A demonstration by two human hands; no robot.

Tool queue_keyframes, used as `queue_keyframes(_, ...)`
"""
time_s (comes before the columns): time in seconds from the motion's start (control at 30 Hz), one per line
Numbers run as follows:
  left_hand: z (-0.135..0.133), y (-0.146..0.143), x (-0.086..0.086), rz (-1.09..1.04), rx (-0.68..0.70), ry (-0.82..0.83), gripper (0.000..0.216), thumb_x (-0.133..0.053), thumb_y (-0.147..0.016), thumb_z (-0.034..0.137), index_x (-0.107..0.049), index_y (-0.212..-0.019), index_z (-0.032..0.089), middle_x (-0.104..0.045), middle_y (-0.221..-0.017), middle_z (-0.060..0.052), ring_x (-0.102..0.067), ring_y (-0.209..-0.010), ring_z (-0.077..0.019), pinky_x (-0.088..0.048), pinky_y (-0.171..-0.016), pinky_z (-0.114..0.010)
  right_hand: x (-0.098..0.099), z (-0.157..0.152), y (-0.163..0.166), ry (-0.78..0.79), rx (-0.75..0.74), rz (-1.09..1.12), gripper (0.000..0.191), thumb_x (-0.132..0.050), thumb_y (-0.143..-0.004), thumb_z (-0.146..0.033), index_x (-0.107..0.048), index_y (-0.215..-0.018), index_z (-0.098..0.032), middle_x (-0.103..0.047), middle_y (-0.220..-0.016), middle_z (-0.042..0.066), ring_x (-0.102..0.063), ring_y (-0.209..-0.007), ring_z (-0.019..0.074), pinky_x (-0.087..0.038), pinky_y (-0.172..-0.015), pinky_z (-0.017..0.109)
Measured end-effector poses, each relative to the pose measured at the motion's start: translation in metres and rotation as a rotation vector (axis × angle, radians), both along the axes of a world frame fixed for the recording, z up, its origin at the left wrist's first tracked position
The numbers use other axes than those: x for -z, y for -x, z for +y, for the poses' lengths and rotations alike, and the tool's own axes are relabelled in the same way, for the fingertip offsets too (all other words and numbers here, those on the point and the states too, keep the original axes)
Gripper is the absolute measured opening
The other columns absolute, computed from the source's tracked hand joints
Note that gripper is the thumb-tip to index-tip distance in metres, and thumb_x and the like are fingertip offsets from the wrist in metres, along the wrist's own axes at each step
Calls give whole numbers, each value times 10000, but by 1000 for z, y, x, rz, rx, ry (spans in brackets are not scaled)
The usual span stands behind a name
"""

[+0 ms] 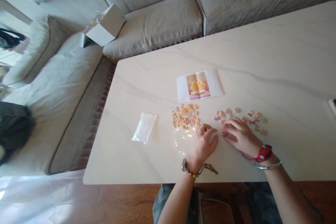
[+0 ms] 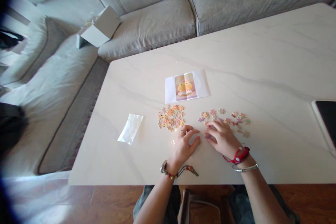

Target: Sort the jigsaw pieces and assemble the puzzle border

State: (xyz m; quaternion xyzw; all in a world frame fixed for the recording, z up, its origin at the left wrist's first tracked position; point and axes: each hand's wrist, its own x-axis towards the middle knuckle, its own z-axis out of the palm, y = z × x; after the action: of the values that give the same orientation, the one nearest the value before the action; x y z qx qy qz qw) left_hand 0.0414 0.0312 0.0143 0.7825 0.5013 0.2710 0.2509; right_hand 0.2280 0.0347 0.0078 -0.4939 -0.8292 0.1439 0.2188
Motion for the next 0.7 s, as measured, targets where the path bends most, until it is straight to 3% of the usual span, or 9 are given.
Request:
queue_keyframes(0.13, 0, 5, 2, 94, 70, -36, 231, -558, -762, 282, -580, -983, 218, -525, -928, -49, -521, -850, -161, -479, -771, -308, 2, 0, -3, 12, -8, -3, 75, -547, -764, -218, -620, -776, -205, -579, -944, 61, -517, -914, 209, -391, -835, 403)
queue_keyframes(0.4, 3, 21, 4, 200, 103, -87, 237, -566, -765, 385, -603, -943, 232, -513, -939, -45, -499, -887, -179, -460, -805, -344, -2, -5, -26, -8, 47, 24, 161, -570, -739, -203, -626, -888, -228, -563, -965, 65, -502, -923, 216, -412, -813, 398)
queue_keyframes(0.7, 2, 15, 2, 182, 154, -76, 245, -559, -774, 409, -602, -925, 220, -517, -950, -50, -498, -914, -175, -443, -833, -342, -1, -10, -2, -35, -16, -18, 116, -553, -757, -202, -627, -846, -212, -550, -1004, 69, -480, -965, 223, -362, -870, 421)
